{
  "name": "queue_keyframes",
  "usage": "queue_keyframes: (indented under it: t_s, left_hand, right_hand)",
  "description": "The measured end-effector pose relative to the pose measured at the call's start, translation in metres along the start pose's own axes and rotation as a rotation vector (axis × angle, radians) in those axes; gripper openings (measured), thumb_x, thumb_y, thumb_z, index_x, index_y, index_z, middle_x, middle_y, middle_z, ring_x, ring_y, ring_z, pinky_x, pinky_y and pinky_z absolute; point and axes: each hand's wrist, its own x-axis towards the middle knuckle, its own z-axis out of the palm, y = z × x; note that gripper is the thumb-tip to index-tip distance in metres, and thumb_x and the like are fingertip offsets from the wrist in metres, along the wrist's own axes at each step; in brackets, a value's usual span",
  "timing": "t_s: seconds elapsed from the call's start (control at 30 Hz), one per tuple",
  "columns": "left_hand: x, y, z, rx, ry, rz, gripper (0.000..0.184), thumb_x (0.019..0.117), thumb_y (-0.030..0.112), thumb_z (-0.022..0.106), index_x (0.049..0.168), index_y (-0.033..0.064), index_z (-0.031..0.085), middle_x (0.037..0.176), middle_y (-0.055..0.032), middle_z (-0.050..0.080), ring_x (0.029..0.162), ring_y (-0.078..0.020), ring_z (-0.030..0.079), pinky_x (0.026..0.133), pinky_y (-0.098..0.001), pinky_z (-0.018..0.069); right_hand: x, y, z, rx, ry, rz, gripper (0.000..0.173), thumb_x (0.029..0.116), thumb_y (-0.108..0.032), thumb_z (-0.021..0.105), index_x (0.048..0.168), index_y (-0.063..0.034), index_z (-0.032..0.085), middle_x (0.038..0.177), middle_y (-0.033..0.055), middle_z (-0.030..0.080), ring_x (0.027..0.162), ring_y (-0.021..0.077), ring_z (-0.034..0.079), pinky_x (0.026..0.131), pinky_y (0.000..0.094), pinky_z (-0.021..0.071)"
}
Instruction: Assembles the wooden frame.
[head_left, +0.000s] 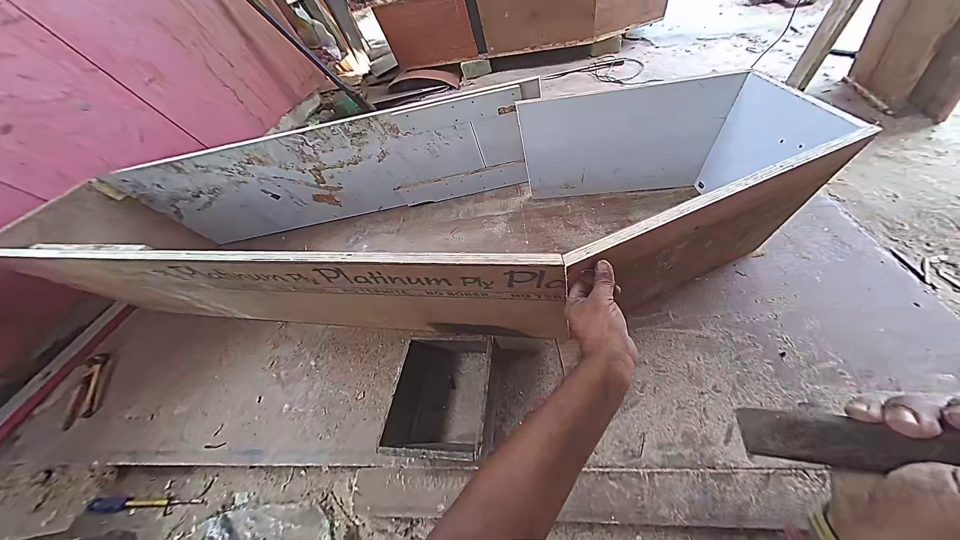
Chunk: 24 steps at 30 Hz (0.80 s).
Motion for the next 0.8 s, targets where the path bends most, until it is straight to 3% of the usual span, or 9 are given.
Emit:
queue_keyframes:
  t_s: [0.07, 0.13, 0.2, 0.3, 0.43, 0.5, 0.57, 0.63, 0.8]
  left_hand:
    - [-0.001, -0.001, 0.000, -0.001, 0.002, 0.005, 0.020, 0.0999, 0.021, 0.068, 0.106, 0.0021, 0.066, 0.100, -0.0097, 0.066, 0.090, -0.0182, 0.061, 0.075, -0.0343, 0.0496]
    - [0.000, -0.001, 0.001, -0.020, 0.000, 0.003, 0.021, 0.1004, 0.021, 0.067, 0.108, 0.0015, 0.066, 0.100, -0.0101, 0.065, 0.091, -0.0188, 0.061, 0.078, -0.0356, 0.0500]
    - [0.002, -0.002, 0.000, -0.016, 0.005, 0.000, 0.021, 0.1003, 0.021, 0.067, 0.107, 0.0021, 0.066, 0.098, -0.0096, 0.065, 0.086, -0.0178, 0.061, 0.073, -0.0327, 0.0501]
    - [0.001, 0.001, -0.001, -0.036, -0.006, -0.022, 0.023, 0.1003, 0.022, 0.067, 0.111, 0.0016, 0.066, 0.104, -0.0107, 0.066, 0.094, -0.0199, 0.061, 0.081, -0.0374, 0.0501]
    - [0.001, -0.002, 0.000, -0.047, -0.002, 0.010, 0.022, 0.1005, 0.021, 0.067, 0.109, 0.0004, 0.067, 0.101, -0.0100, 0.066, 0.091, -0.0177, 0.061, 0.078, -0.0345, 0.0501]
    - [0.000, -0.003, 0.001, -0.051, -0.004, 0.017, 0.022, 0.1011, 0.020, 0.066, 0.110, -0.0001, 0.066, 0.103, -0.0105, 0.066, 0.092, -0.0183, 0.061, 0.080, -0.0349, 0.0499]
    - [0.002, -0.003, 0.002, -0.053, 0.002, 0.019, 0.021, 0.1013, 0.020, 0.066, 0.109, 0.0000, 0.066, 0.099, -0.0100, 0.066, 0.088, -0.0167, 0.061, 0.076, -0.0324, 0.0497]
    - [0.003, -0.003, 0.001, -0.043, 0.004, 0.005, 0.021, 0.1011, 0.020, 0.066, 0.108, 0.0007, 0.066, 0.095, -0.0089, 0.065, 0.082, -0.0150, 0.060, 0.070, -0.0291, 0.0503]
    - [0.001, 0.002, -0.003, -0.052, -0.024, -0.036, 0.026, 0.1014, 0.023, 0.066, 0.113, -0.0003, 0.066, 0.109, -0.0127, 0.066, 0.099, -0.0219, 0.060, 0.085, -0.0407, 0.0495]
  right_hand:
    - [-0.036, 0.002, 0.007, -0.038, -0.170, 0.195, 0.023, 0.1055, -0.004, 0.030, 0.128, -0.0065, 0.034, 0.067, -0.0055, 0.052, 0.046, 0.0084, 0.057, 0.043, 0.0252, 0.0556]
    - [-0.066, 0.009, 0.005, -0.088, -0.668, 0.504, 0.064, 0.1014, -0.004, 0.039, 0.159, -0.0055, 0.011, 0.071, 0.0001, 0.055, 0.046, 0.0129, 0.057, 0.041, 0.0299, 0.0548]
    - [-0.068, 0.021, 0.003, -0.055, -0.879, 0.648, 0.078, 0.0993, -0.004, 0.047, 0.165, -0.0102, 0.005, 0.072, 0.0053, 0.059, 0.045, 0.0177, 0.057, 0.038, 0.0339, 0.0541]
    - [-0.044, 0.009, -0.004, -0.104, -0.697, 0.399, 0.068, 0.1016, -0.005, 0.042, 0.161, -0.0048, 0.009, 0.073, 0.0008, 0.058, 0.046, 0.0136, 0.057, 0.039, 0.0297, 0.0537]
    - [-0.020, 0.008, 0.008, -0.110, -0.154, 0.172, 0.060, 0.1075, -0.006, 0.031, 0.159, -0.0112, 0.002, 0.077, -0.0034, 0.052, 0.047, 0.0094, 0.056, 0.039, 0.0266, 0.0522]
    - [-0.039, 0.010, 0.013, -0.130, -0.245, 0.289, 0.060, 0.1049, -0.005, 0.034, 0.156, -0.0094, 0.003, 0.073, -0.0044, 0.050, 0.046, 0.0088, 0.056, 0.041, 0.0268, 0.0538]
    - [-0.061, 0.013, 0.007, -0.122, -0.693, 0.542, 0.067, 0.1014, -0.006, 0.039, 0.161, -0.0083, 0.007, 0.071, -0.0001, 0.055, 0.046, 0.0120, 0.056, 0.041, 0.0295, 0.0540]
    - [-0.064, 0.019, 0.003, -0.053, -0.909, 0.675, 0.077, 0.0982, -0.002, 0.045, 0.165, -0.0109, 0.008, 0.072, 0.0051, 0.058, 0.045, 0.0166, 0.056, 0.038, 0.0327, 0.0529]
    - [-0.046, 0.001, 0.008, -0.124, -0.493, 0.301, 0.065, 0.1030, -0.006, 0.036, 0.159, -0.0077, 0.003, 0.074, -0.0020, 0.053, 0.045, 0.0116, 0.056, 0.037, 0.0288, 0.0534]
